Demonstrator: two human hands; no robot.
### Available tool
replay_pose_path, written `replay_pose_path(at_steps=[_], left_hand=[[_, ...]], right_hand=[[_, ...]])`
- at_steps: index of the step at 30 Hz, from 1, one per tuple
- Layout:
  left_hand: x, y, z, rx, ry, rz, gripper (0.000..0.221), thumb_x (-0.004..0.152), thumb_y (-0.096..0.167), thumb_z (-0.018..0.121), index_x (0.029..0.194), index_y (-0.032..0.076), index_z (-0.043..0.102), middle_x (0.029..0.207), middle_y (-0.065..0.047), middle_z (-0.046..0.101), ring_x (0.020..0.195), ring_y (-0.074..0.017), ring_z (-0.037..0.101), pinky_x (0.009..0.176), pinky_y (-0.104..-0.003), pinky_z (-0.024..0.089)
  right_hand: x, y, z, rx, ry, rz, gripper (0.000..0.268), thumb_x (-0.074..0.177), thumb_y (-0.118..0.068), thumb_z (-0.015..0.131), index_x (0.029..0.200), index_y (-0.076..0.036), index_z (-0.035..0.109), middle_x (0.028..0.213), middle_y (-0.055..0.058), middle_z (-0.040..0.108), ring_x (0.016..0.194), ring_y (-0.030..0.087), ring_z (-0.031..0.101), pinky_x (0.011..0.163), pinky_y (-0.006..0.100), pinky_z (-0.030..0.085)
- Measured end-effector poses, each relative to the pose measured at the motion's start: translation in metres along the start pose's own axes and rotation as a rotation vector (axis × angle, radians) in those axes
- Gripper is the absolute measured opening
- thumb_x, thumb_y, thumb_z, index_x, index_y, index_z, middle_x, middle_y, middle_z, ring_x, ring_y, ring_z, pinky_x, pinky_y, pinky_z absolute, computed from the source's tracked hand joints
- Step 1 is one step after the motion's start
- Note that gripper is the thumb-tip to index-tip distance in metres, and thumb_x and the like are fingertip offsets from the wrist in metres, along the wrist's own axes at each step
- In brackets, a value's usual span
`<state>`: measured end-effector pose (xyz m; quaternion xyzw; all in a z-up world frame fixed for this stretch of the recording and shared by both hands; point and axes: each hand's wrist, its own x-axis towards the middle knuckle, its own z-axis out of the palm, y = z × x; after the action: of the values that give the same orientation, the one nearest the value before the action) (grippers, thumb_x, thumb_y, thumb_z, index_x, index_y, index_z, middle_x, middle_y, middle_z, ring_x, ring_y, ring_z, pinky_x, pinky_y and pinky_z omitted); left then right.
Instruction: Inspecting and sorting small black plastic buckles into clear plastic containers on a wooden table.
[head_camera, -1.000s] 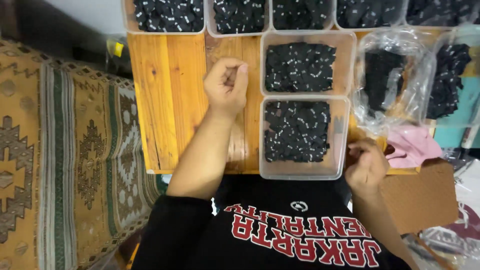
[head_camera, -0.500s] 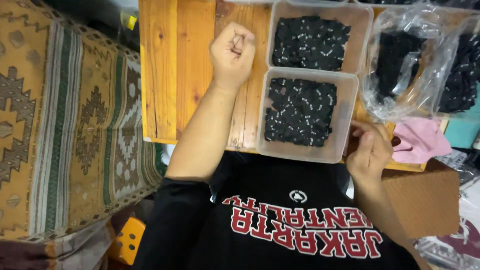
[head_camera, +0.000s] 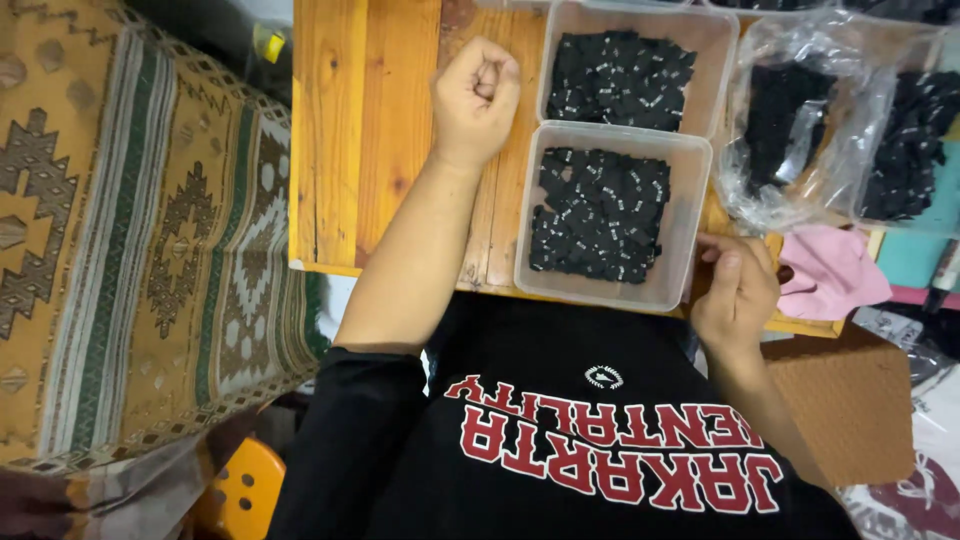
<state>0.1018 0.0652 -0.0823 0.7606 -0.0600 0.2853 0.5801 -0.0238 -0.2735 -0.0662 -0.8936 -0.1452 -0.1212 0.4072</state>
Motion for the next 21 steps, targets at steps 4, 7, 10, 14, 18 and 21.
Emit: replay_pose_path(at_steps=[4, 7, 10, 14, 18, 21], left_hand=[[0.001, 0.002, 0.0, -0.006, -0.01, -0.038, 0.016, 0.092, 0.002, 0.06, 0.081, 0.013, 0.057, 0.062, 0.006, 0.035, 0.058, -0.008, 0.034, 0.057, -0.025, 0.032], [-0.001, 0.003, 0.0, 0.055, -0.03, -0.007, 0.018, 0.092, 0.002, 0.061, 0.078, 0.012, 0.057, 0.061, 0.005, 0.036, 0.057, -0.0096, 0.036, 0.056, -0.027, 0.033], [0.003, 0.003, -0.002, 0.061, -0.037, 0.035, 0.019, 0.092, 0.002, 0.06, 0.077, 0.012, 0.053, 0.06, 0.004, 0.035, 0.056, -0.0102, 0.036, 0.057, -0.028, 0.033], [0.002, -0.004, -0.001, 0.031, -0.047, 0.055, 0.02, 0.092, 0.002, 0.061, 0.077, 0.012, 0.054, 0.061, 0.004, 0.035, 0.056, -0.0104, 0.036, 0.057, -0.028, 0.033], [0.004, -0.004, 0.001, 0.049, -0.04, 0.029, 0.02, 0.092, 0.004, 0.063, 0.076, 0.013, 0.053, 0.059, 0.005, 0.035, 0.056, -0.0103, 0.035, 0.057, -0.029, 0.034], [0.005, -0.004, 0.001, 0.068, -0.044, -0.006, 0.019, 0.091, 0.006, 0.063, 0.076, 0.013, 0.055, 0.058, 0.005, 0.035, 0.054, -0.0098, 0.035, 0.057, -0.028, 0.035]], right_hand=[[-0.003, 0.001, 0.0, 0.017, 0.027, -0.001, 0.051, 0.119, -0.021, 0.034, 0.107, 0.008, 0.073, 0.096, 0.019, 0.069, 0.091, 0.031, 0.06, 0.088, 0.043, 0.044], [-0.006, 0.004, 0.0, 0.059, -0.007, 0.02, 0.043, 0.117, -0.016, 0.039, 0.092, 0.007, 0.065, 0.099, 0.02, 0.07, 0.095, 0.032, 0.063, 0.086, 0.042, 0.046], [-0.003, 0.003, 0.001, 0.034, -0.005, -0.009, 0.047, 0.118, -0.019, 0.038, 0.097, 0.008, 0.07, 0.097, 0.019, 0.069, 0.094, 0.033, 0.063, 0.087, 0.043, 0.046], [-0.012, 0.007, 0.003, 0.095, 0.062, 0.011, 0.041, 0.117, -0.019, 0.042, 0.108, 0.008, 0.071, 0.094, 0.018, 0.067, 0.09, 0.029, 0.062, 0.085, 0.039, 0.047], [-0.022, 0.028, 0.012, 0.341, 0.181, 0.043, 0.021, 0.113, -0.011, 0.049, 0.125, 0.006, 0.054, 0.088, 0.019, 0.058, 0.078, 0.024, 0.058, 0.073, 0.032, 0.046], [-0.018, 0.026, 0.014, 0.343, 0.15, 0.086, 0.016, 0.112, -0.008, 0.049, 0.12, 0.006, 0.051, 0.096, 0.019, 0.056, 0.078, 0.023, 0.057, 0.076, 0.031, 0.047]])
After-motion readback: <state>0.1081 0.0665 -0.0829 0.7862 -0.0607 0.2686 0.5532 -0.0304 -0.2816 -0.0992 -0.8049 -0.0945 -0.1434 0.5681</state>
